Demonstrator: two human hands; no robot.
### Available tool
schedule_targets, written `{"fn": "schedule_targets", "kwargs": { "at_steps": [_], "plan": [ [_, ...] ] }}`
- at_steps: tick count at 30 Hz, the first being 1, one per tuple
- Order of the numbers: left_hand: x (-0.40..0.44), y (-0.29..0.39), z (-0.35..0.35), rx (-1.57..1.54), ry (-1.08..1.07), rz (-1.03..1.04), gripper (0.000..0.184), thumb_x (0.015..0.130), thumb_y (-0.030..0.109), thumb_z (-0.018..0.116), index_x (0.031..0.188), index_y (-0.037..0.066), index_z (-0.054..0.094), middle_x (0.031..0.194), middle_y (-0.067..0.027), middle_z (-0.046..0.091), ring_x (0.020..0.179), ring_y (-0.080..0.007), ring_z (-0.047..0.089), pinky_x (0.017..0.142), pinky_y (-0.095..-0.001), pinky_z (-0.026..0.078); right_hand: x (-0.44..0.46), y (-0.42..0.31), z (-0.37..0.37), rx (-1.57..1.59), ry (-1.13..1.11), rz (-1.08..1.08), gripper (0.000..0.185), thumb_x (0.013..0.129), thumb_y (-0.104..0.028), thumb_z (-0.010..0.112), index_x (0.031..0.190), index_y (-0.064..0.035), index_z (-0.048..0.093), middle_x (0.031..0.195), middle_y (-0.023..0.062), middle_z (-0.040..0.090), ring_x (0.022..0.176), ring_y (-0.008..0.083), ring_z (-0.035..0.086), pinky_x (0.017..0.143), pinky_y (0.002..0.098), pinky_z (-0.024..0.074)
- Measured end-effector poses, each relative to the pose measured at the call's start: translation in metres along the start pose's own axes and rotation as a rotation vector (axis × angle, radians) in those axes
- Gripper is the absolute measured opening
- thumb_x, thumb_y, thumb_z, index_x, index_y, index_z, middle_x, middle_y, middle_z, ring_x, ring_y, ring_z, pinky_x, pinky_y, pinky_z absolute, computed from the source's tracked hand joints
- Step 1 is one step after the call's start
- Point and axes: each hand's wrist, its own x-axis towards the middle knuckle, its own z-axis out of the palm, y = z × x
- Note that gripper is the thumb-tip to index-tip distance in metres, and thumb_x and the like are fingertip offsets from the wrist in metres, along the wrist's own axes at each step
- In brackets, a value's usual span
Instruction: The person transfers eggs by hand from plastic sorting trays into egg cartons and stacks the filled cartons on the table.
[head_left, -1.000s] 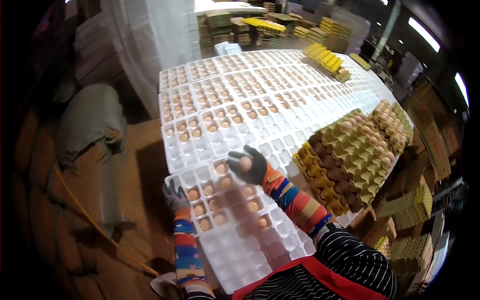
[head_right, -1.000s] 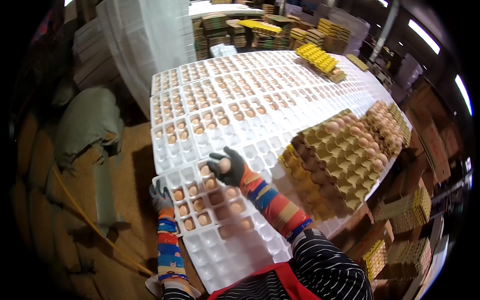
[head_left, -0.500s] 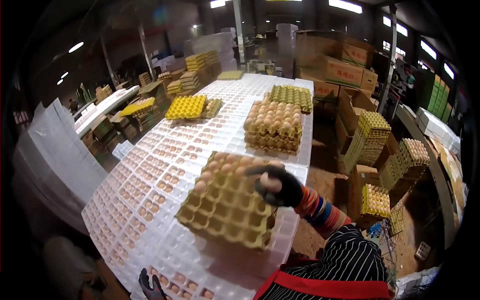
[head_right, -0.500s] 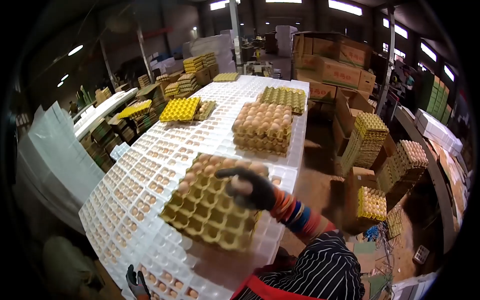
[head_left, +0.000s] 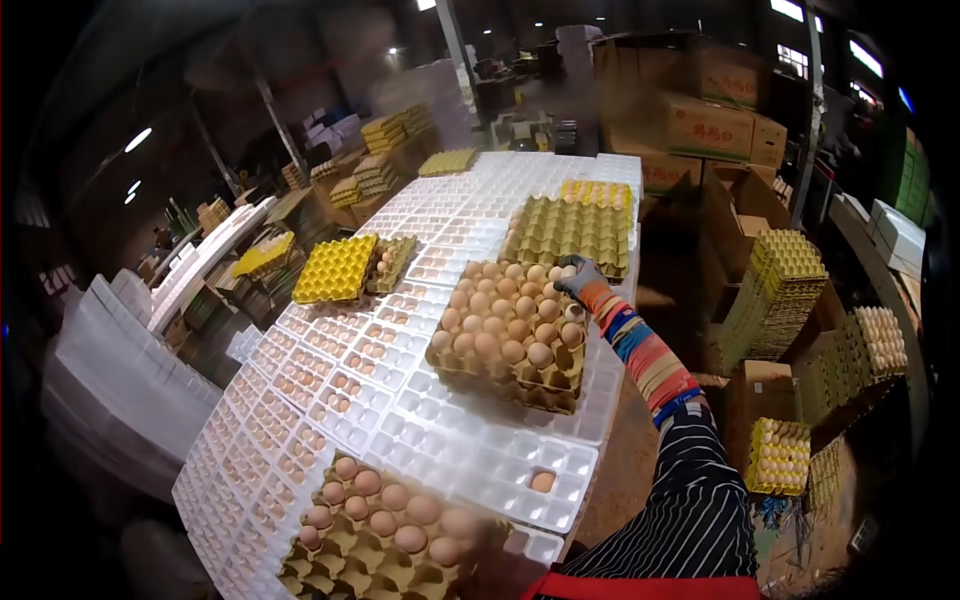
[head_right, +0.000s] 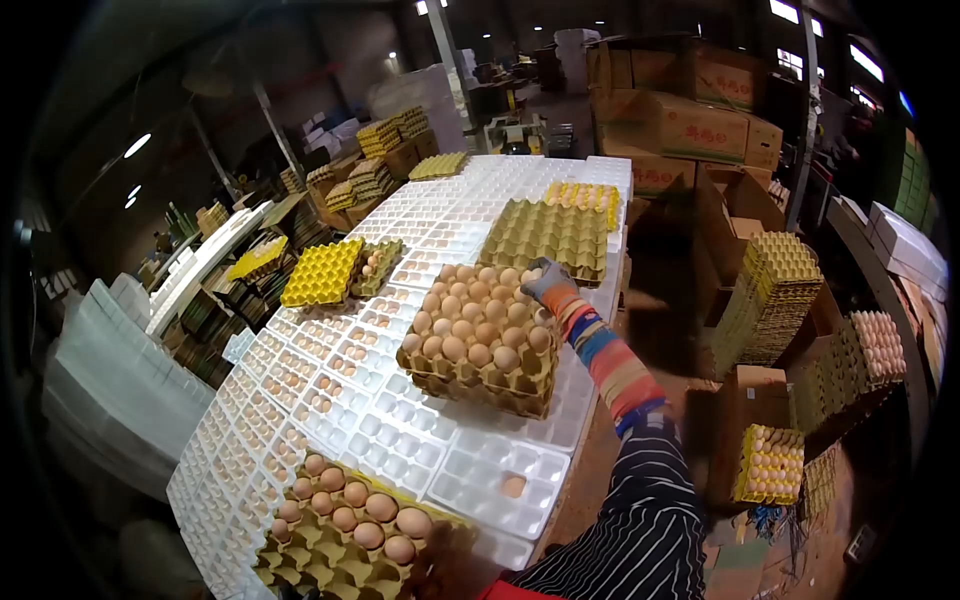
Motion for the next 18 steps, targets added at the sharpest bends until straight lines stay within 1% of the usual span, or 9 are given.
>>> {"fn": "schedule_targets", "kwargs": {
  "at_steps": [5,8,10,12,13,15,16,17,18],
  "plan": [
    [0.022,0.045,-0.016,-0.015,0.062,-0.133,0.062,0.074,0.032,0.069,0.128,0.013,0.047,0.13,-0.0234,0.041,0.116,-0.0401,0.04,0.098,-0.0486,0.033,0.06,-0.028,0.021,0.013,0.026,0.158,0.064,0.067,-0.033,0.069,0.124,-0.0111,0.049,0.119,0.0158,0.056,0.108,0.0325,0.054,0.091,0.0394,0.0436],
    [0.026,0.023,0.004,0.13,-0.023,0.04,0.067,0.071,0.033,0.071,0.13,0.014,0.045,0.132,-0.0195,0.041,0.123,-0.0386,0.035,0.103,-0.0489,0.027,0.09,-0.039,0.036,-0.154,0.207,0.141,0.066,0.069,-0.031,0.067,0.127,-0.0102,0.046,0.12,0.0157,0.055,0.11,0.0331,0.053,0.092,0.0404,0.0439],
    [0.029,0.019,0.004,0.082,-0.047,0.095,0.061,0.07,0.023,0.069,0.127,0.012,0.048,0.128,-0.0172,0.045,0.119,-0.039,0.038,0.101,-0.0487,0.031,0.105,-0.039,0.032,-0.121,0.124,0.115,0.066,0.07,-0.029,0.066,0.13,-0.0112,0.043,0.125,0.0151,0.053,0.113,0.0331,0.051,0.093,0.0413,0.0438],
    [0.031,0.022,0.004,0.022,-0.069,0.155,0.056,0.069,0.013,0.067,0.123,0.01,0.051,0.123,-0.0148,0.049,0.116,-0.0394,0.041,0.098,-0.0485,0.034,0.107,-0.047,0.035,-0.121,0.15,0.212,0.064,0.071,-0.029,0.064,0.13,-0.0131,0.043,0.13,0.0146,0.048,0.115,0.0329,0.049,0.093,0.0416,0.0434],
    [0.032,0.025,0.003,-0.04,-0.025,0.141,0.059,0.064,0.01,0.066,0.121,0.012,0.052,0.12,-0.0134,0.051,0.114,-0.039,0.042,0.097,-0.0497,0.035,0.141,-0.02,0.052,-0.182,0.189,0.228,0.061,0.072,-0.027,0.064,0.129,-0.0124,0.045,0.131,0.0147,0.047,0.115,0.0332,0.049,0.093,0.0415,0.0435],
    [0.039,0.036,-0.008,-0.075,-0.043,0.097,0.056,0.064,0.009,0.065,0.119,0.011,0.053,0.12,-0.0137,0.051,0.114,-0.0395,0.042,0.097,-0.05,0.034,0.137,-0.025,0.056,-0.203,0.267,0.174,0.056,0.075,-0.021,0.061,0.129,-0.0095,0.046,0.132,0.0168,0.045,0.114,0.0335,0.05,0.093,0.042,0.0436],
    [0.037,0.039,-0.012,-0.096,-0.057,0.078,0.055,0.064,0.009,0.065,0.118,0.011,0.054,0.12,-0.0139,0.051,0.114,-0.0397,0.042,0.097,-0.0501,0.034,0.151,-0.011,0.058,-0.2,0.209,0.131,0.055,0.076,-0.019,0.059,0.129,-0.0086,0.045,0.124,0.0204,0.051,0.111,0.0353,0.051,0.092,0.0422,0.0438],
    [0.035,0.035,-0.006,-0.002,-0.026,0.105,0.057,0.068,0.008,0.064,0.123,0.011,0.048,0.124,-0.0123,0.049,0.113,-0.0358,0.045,0.094,-0.046,0.04,0.158,-0.009,0.059,-0.173,0.153,0.122,0.054,0.079,-0.022,0.06,0.128,-0.0084,0.045,0.121,0.0201,0.053,0.108,0.0356,0.053,0.09,0.0428,0.0446],
    [0.032,0.037,0.0,-0.217,0.035,0.006,0.058,0.07,0.008,0.064,0.125,0.012,0.045,0.125,-0.0114,0.048,0.112,-0.0339,0.046,0.092,-0.0433,0.043,0.163,-0.002,0.059,-0.151,0.105,0.122,0.053,0.081,-0.025,0.061,0.128,-0.0082,0.045,0.119,0.0197,0.055,0.105,0.0359,0.055,0.088,0.0434,0.0455]
  ]
}}
